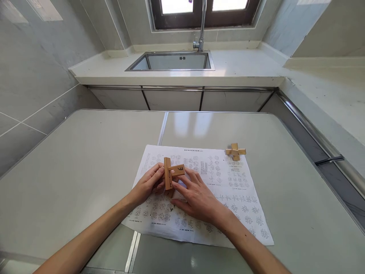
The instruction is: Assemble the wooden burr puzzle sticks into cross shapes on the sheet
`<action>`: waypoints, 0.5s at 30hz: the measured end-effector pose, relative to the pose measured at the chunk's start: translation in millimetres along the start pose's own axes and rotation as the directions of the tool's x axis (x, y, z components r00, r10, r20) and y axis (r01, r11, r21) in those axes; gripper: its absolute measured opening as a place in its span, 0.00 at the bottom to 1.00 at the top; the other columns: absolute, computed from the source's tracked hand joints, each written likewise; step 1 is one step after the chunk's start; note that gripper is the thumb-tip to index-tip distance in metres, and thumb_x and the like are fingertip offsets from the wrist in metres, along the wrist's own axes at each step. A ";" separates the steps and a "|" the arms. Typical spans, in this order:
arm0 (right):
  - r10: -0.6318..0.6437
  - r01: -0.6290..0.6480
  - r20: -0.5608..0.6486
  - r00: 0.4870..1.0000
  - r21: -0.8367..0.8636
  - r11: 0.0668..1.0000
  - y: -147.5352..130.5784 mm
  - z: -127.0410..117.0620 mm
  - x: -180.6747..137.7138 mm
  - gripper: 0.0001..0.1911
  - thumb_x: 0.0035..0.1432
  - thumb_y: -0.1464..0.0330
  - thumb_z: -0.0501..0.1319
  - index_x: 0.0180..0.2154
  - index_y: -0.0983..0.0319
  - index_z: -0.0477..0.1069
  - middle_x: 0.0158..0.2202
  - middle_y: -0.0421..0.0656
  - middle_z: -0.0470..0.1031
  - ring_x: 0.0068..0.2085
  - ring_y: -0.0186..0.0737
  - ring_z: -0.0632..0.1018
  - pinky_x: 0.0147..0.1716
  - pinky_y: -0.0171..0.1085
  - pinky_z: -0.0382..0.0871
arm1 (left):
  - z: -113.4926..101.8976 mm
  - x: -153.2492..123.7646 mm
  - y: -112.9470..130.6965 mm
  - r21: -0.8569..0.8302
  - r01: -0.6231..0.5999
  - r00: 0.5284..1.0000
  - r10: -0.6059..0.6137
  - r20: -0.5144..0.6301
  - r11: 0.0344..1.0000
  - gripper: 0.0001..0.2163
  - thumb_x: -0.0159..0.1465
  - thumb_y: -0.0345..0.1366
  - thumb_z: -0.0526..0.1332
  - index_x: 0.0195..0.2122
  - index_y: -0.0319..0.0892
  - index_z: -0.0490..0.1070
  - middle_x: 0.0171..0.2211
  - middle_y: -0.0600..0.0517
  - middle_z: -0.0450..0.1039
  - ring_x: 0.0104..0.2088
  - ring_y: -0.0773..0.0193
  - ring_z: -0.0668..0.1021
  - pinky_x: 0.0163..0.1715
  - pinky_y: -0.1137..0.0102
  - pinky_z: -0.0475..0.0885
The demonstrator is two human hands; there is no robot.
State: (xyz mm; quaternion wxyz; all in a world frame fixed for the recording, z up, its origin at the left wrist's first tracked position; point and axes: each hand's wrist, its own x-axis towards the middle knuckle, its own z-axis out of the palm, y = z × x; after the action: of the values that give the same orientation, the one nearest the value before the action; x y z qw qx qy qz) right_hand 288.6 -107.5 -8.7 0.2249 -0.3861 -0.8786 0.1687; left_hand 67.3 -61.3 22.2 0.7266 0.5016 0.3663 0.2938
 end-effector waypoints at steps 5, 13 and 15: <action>0.067 -0.066 -0.092 0.994 0.014 0.998 3.4 4.5 -1.2 0.22 0.71 0.64 0.65 0.64 0.55 0.66 0.60 0.54 0.72 0.60 0.61 0.69 0.57 0.61 0.74 | -1.6 0.6 -1.1 0.015 0.004 1.000 -0.004 -0.001 1.000 0.20 0.73 0.58 0.59 0.43 0.43 0.64 0.21 0.63 0.58 0.20 0.71 0.58 0.21 0.75 0.57; 0.169 -0.155 -0.118 0.978 0.118 0.981 10.1 5.9 -1.7 0.12 0.68 0.68 0.68 0.49 0.58 0.68 0.48 0.50 0.73 0.50 0.55 0.73 0.46 0.52 0.77 | -2.7 1.2 -3.6 -0.022 -0.015 1.000 0.015 0.009 1.000 0.19 0.74 0.57 0.59 0.42 0.44 0.63 0.21 0.63 0.58 0.20 0.72 0.57 0.21 0.76 0.57; 0.170 -0.157 -0.117 0.978 0.117 0.981 10.6 5.8 -1.5 0.11 0.68 0.67 0.69 0.46 0.58 0.68 0.45 0.49 0.74 0.48 0.54 0.73 0.45 0.51 0.76 | -2.7 1.2 -3.8 -0.043 -0.013 1.000 0.014 0.013 0.999 0.19 0.74 0.57 0.60 0.41 0.44 0.63 0.21 0.63 0.58 0.19 0.72 0.58 0.21 0.76 0.58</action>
State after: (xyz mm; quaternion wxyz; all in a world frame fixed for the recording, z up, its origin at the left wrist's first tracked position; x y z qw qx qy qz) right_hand 292.9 -102.5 -19.0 0.2859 -0.4543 -0.8175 0.2089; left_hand 65.9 -60.2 17.7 0.7375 0.4904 0.3519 0.3031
